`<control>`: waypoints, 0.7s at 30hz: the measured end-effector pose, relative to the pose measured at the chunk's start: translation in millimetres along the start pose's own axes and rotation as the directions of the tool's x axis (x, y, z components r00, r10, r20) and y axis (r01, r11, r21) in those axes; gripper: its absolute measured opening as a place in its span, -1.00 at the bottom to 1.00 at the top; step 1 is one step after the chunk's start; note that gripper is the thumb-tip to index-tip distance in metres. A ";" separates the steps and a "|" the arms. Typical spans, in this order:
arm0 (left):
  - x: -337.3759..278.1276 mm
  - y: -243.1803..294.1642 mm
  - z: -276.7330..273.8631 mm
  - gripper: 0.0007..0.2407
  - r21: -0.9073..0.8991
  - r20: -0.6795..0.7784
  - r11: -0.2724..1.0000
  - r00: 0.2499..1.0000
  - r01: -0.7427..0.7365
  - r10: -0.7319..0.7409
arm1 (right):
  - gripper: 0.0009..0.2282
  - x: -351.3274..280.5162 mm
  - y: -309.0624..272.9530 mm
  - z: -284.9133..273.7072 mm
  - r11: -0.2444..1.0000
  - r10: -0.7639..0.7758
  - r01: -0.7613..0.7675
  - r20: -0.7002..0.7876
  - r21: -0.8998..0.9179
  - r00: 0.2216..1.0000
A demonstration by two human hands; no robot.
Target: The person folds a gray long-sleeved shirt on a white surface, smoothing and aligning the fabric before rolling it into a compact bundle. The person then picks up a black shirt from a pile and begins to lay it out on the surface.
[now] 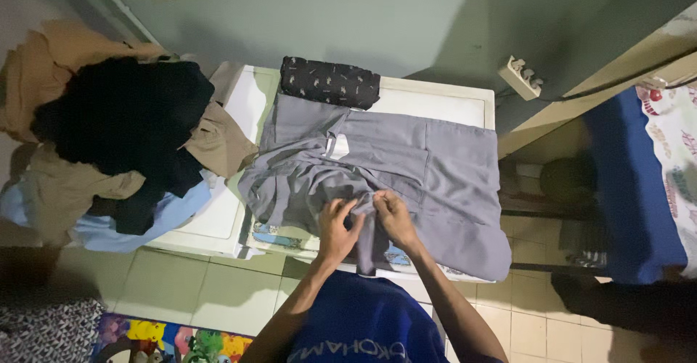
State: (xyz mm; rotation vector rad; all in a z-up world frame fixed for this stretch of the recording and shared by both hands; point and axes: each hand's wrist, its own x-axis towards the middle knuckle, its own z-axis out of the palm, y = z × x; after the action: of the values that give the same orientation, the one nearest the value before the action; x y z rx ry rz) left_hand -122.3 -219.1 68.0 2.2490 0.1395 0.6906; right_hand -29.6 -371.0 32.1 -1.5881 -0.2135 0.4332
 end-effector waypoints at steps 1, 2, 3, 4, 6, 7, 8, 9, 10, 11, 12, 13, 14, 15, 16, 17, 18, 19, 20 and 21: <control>2.2 -3.3 1.2 -0.74 0.010 -0.026 1.000 1.000 0.004 -0.004 | -0.87 0.6 -0.9 1.1 0.998 0.040 -0.043 0.058 0.055 0.998; 4.0 -6.8 1.7 -0.78 0.020 -0.052 1.000 0.999 0.008 -0.007 | -0.89 0.0 -3.4 2.0 0.990 0.077 -0.090 0.117 0.106 0.990; 5.0 -10.8 1.1 -0.78 -0.123 0.011 0.981 0.988 0.153 -0.153 | -0.90 -1.8 -6.9 1.6 0.978 0.114 -0.141 0.175 0.155 0.978; 6.9 -16.0 -0.7 -0.78 -0.251 0.094 0.920 0.954 0.299 -0.285 | -0.88 -1.7 -11.4 0.4 0.981 0.104 -0.133 0.203 0.139 0.974; 4.3 -27.3 -10.5 -0.76 -0.343 0.283 0.739 0.814 0.579 -0.507 | -0.86 -6.6 -18.5 1.0 0.986 0.093 -0.125 0.268 0.106 0.959; 4.3 -35.0 -18.4 -0.74 -0.318 0.363 0.644 0.717 0.696 -0.595 | -0.85 -6.2 -22.2 1.8 0.996 0.081 -0.085 0.219 0.010 0.972; 4.1 -42.7 -26.8 -0.71 -0.281 0.439 0.535 0.603 0.796 -0.666 | -0.84 -5.7 -25.4 1.9 0.995 0.064 -0.049 0.172 -0.089 0.983; 4.0 -49.6 -34.3 -0.72 -0.335 0.371 0.608 0.694 0.720 -0.617 | -0.82 -4.8 -28.1 1.7 0.982 0.043 -0.018 0.127 -0.188 0.991; 4.5 -56.4 -40.7 -0.74 -0.379 0.296 0.676 0.774 0.633 -0.559 | -0.82 -2.4 -30.3 1.2 0.981 0.021 0.007 0.143 -0.192 0.990; 1.4 -61.9 -47.4 -0.75 -0.411 0.219 0.734 0.840 0.541 -0.496 | -0.82 -3.7 -30.7 0.6 0.981 0.004 0.027 0.158 -0.194 0.988; -2.0 -67.3 -55.1 -0.76 -0.382 0.240 0.766 0.856 0.518 -0.459 | -0.82 -5.3 -30.7 0.2 0.979 -0.013 0.047 0.172 -0.196 0.985; -3.5 -71.8 -62.1 -0.78 -0.353 0.262 0.797 0.870 0.489 -0.418 | -0.83 -5.4 -31.2 0.3 0.951 -0.066 0.111 0.161 -0.288 0.985; -5.3 -73.3 -66.2 -0.79 -0.325 0.286 0.827 0.881 0.459 -0.377 | -0.83 -6.0 -32.1 0.6 0.910 -0.121 0.172 0.154 -0.378 0.981; -6.1 -73.0 -68.3 -0.80 -0.244 0.295 0.826 0.850 0.508 -0.436 | -0.82 -5.8 -33.6 1.5 0.856 -0.179 0.231 0.154 -0.463 0.972; -6.6 -71.2 -69.7 -0.80 -0.161 0.299 0.817 0.816 0.554 -0.495 | -0.81 -6.0 -35.4 2.9 0.789 -0.245 0.290 0.155 -0.542 0.957; -7.0 -68.0 -69.2 -0.79 -0.078 0.299 0.798 0.778 0.597 -0.553 | -0.80 -7.7 -37.0 4.4 0.710 -0.309 0.340 0.161 -0.616 0.937; -6.3 -63.7 -66.6 -0.80 -0.085 0.266 0.828 0.814 0.554 -0.517 | -0.78 -10.0 -38.3 6.0 0.622 -0.370 0.382 0.174 -0.684 0.913; -4.6 -58.7 -62.0 -0.80 -0.092 0.235 0.857 0.847 0.508 -0.477 | -0.75 -12.5 -38.8 7.1 0.603 -0.351 0.361 0.170 -0.711 0.921; -2.7 -54.2 -58.1 -0.79 -0.096 0.203 0.883 0.878 0.459 -0.435 | -0.73 -15.0 -38.5 8.8 0.583 -0.333 0.340 0.165 -0.738 0.929; 0.0 -50.2 -54.8 -0.78 -0.090 0.229 0.886 0.876 0.454 -0.425 | -0.70 -16.7 -37.9 9.6 0.561 -0.315 0.318 0.158 -0.764 0.936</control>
State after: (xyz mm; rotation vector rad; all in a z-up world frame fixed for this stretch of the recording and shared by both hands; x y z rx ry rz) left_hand -145.2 -148.6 63.3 2.0323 0.4727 0.2135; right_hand -43.8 -366.1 71.9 -2.3560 -0.7731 0.0244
